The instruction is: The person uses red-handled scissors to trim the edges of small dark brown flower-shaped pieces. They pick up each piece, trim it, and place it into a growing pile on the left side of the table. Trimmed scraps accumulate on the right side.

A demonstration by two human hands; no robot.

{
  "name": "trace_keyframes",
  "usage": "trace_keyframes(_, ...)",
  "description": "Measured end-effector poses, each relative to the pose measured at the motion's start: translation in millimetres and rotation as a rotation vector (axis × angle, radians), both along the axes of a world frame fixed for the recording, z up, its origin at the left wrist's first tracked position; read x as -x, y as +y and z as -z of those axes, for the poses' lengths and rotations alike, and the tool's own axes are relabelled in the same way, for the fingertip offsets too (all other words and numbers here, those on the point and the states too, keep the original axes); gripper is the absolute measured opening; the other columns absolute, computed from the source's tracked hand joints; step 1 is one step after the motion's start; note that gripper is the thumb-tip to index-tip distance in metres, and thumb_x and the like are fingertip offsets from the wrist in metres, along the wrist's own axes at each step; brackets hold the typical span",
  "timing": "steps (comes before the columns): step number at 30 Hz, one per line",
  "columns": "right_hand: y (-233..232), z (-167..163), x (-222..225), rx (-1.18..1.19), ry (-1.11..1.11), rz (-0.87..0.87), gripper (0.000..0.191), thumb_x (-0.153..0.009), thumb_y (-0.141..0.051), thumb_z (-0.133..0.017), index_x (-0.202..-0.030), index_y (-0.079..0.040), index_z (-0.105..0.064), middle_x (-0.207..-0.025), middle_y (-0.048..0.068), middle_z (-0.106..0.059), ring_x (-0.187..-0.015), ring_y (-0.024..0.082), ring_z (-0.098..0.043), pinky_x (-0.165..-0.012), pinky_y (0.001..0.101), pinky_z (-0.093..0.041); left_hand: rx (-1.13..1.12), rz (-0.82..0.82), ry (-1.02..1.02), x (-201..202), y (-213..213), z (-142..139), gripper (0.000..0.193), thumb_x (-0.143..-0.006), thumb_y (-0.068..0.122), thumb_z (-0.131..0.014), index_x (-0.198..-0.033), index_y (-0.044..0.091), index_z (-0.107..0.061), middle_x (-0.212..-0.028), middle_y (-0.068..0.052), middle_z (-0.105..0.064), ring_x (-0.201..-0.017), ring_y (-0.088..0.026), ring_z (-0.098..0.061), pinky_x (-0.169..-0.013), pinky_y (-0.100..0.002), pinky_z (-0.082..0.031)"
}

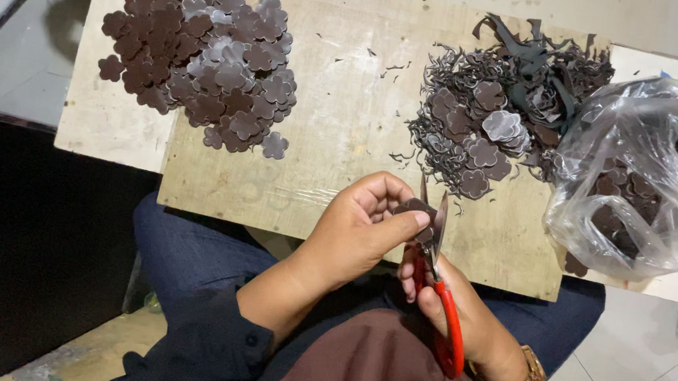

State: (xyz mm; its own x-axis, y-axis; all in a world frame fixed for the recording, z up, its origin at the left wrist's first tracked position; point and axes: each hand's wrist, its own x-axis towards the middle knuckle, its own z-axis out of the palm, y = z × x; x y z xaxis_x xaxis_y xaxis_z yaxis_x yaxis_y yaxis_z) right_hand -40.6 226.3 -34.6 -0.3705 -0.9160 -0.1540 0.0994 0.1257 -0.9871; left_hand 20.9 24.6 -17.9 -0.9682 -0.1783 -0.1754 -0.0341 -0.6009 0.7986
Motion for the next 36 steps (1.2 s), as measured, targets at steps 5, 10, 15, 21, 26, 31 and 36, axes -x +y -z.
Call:
trace_keyframes(5, 0.5, 1.4, -1.2, -0.013, -0.032, -0.001, 0.063, -0.099, -0.062, -0.053, -0.12, -0.003, -0.053, -0.099, 0.005, -0.054, -0.091, 0.014, -0.051, -0.084, 0.0286, -0.047, -0.016, 0.01, -0.003, 1.7, 1.1, -0.8, 0.012, -0.1, 0.004, -0.066, -0.107, -0.001, -0.057, -0.094, -0.008, -0.069, -0.075, -0.009, -0.065, -0.067, -0.024, -0.054)
trace_keyframes(10, -1.0, 1.0, -2.0, -0.022, -0.053, 0.006, 0.065, -0.098, -0.062, -0.055, -0.123, -0.002, -0.052, -0.101, 0.006, -0.054, -0.092, 0.015, -0.053, -0.085, 0.0293, -0.048, -0.043, 0.027, -0.054, 1.3, 2.3, -0.5, 0.011, -0.099, 0.006, -0.066, -0.104, 0.0, -0.058, -0.086, -0.007, -0.068, -0.065, -0.01, -0.063, -0.059, -0.025, -0.053)
trace_keyframes(15, 0.0, -1.7, -1.7, -0.004, -0.068, -0.007, 0.069, -0.098, -0.065, -0.055, -0.125, -0.001, -0.052, -0.103, 0.006, -0.055, -0.094, 0.015, -0.052, -0.087, 0.0297, -0.047, 0.024, -0.035, -0.019, 1.1, 3.5, 4.6, 0.011, -0.099, 0.004, -0.069, -0.105, 0.0, -0.06, -0.092, -0.005, -0.069, -0.08, -0.008, -0.064, -0.072, -0.024, -0.054)
trace_keyframes(21, 0.1, -9.0, -3.4, 0.049, -0.184, -0.018, 0.082, -0.096, -0.072, -0.052, -0.13, 0.002, -0.052, -0.11, 0.007, -0.056, -0.099, 0.015, -0.052, -0.092, 0.0308, -0.046, -0.047, -0.03, -0.051, 0.5, 1.1, -2.2, 0.011, -0.098, 0.004, -0.068, -0.105, 0.001, -0.06, -0.091, -0.007, -0.071, -0.077, -0.01, -0.066, -0.069, -0.024, -0.054)
trace_keyframes(26, -1.1, -11.9, -3.5, 0.021, -0.211, -0.014, 0.083, -0.095, -0.074, -0.052, -0.128, 0.002, -0.053, -0.109, 0.007, -0.056, -0.099, 0.016, -0.052, -0.093, 0.0315, -0.047, -0.126, 0.052, -0.062, -1.4, -3.3, -15.1, 0.011, -0.099, 0.006, -0.066, -0.102, 0.0, -0.057, -0.083, -0.01, -0.069, -0.056, -0.014, -0.063, -0.051, -0.028, -0.053)
trace_keyframes(31, -1.2, -13.8, 0.1, 0.0, -0.099, -0.029, 0.083, -0.095, -0.075, -0.05, -0.127, 0.002, -0.052, -0.106, 0.006, -0.056, -0.096, 0.015, -0.052, -0.09, 0.0297, -0.048, -0.144, 0.038, -0.043, -1.8, -2.8, -18.2, 0.011, -0.098, 0.004, -0.065, -0.1, 0.0, -0.055, -0.082, -0.011, -0.068, -0.056, -0.015, -0.064, -0.048, -0.03, -0.054)
trace_keyframes(36, -4.7, -13.6, -3.3, 0.01, -0.093, 0.038, 0.085, -0.096, -0.076, -0.046, -0.13, 0.002, -0.051, -0.105, 0.006, -0.055, -0.094, 0.015, -0.052, -0.087, 0.0293, -0.048, -0.056, 0.029, -0.018, 0.3, -3.7, -15.2, 0.011, -0.101, 0.001, -0.067, -0.104, -0.004, -0.057, -0.088, -0.013, -0.069, -0.065, -0.015, -0.066, -0.058, -0.03, -0.055)
